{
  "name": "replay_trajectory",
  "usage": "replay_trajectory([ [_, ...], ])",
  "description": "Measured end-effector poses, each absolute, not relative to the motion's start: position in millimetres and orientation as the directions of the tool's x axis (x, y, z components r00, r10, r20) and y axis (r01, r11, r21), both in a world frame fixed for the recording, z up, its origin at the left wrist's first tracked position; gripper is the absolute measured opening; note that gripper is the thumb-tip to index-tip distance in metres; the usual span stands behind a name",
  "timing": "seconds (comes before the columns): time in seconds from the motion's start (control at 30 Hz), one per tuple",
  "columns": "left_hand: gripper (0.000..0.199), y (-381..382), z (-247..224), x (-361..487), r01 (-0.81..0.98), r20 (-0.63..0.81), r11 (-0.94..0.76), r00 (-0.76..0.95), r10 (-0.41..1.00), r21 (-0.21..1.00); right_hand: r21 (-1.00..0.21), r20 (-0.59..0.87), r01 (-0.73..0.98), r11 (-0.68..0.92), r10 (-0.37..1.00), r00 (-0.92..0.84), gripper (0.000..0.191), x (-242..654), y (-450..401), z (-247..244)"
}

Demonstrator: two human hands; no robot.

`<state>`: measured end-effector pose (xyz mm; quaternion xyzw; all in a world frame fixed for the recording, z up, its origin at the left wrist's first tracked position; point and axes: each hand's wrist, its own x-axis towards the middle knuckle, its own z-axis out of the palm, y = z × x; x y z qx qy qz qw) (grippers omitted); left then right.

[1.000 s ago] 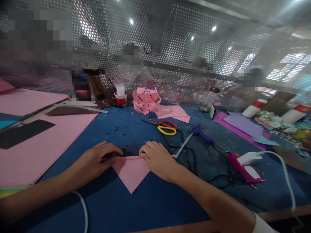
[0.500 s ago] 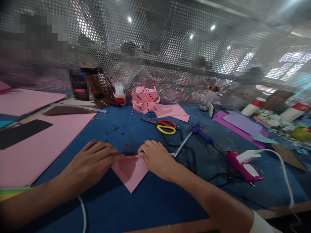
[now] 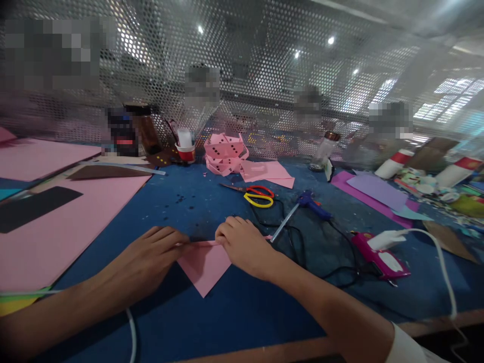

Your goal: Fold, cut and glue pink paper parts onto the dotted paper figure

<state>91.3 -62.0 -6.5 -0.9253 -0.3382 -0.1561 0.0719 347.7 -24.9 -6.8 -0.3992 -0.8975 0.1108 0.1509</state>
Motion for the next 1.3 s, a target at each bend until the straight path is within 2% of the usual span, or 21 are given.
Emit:
replay_trajectory([
  [0.17,0.044,-62.6,-5.1,90.4,0.652,0.254,-0.758,0.735,0.628,-0.012,-0.318,0.207,0.684,0.657,0.752,-0.626,0.014,348.4,-28.1,-3.9],
  [0.4,0.037,-61.5,-7.6,89.1,0.65,0.271,-0.76,0.732,0.625,-0.002,-0.2,0.271,0.596,0.778,0.628,-0.73,0.031,350.5,-33.7,3.0],
  [0.77,0.045,-60.8,-5.6,92.0,0.655,0.245,-0.755,0.733,0.634,-0.004,0.018,0.233,0.537,0.844,0.518,-0.823,0.027,348.4,-34.7,4.3],
  [1.3,0.061,-58.3,-4.4,94.4,0.694,0.135,-0.718,0.707,0.694,0.056,-0.025,0.235,0.51,0.86,0.501,-0.833,0.026,349.2,-34.0,7.1],
])
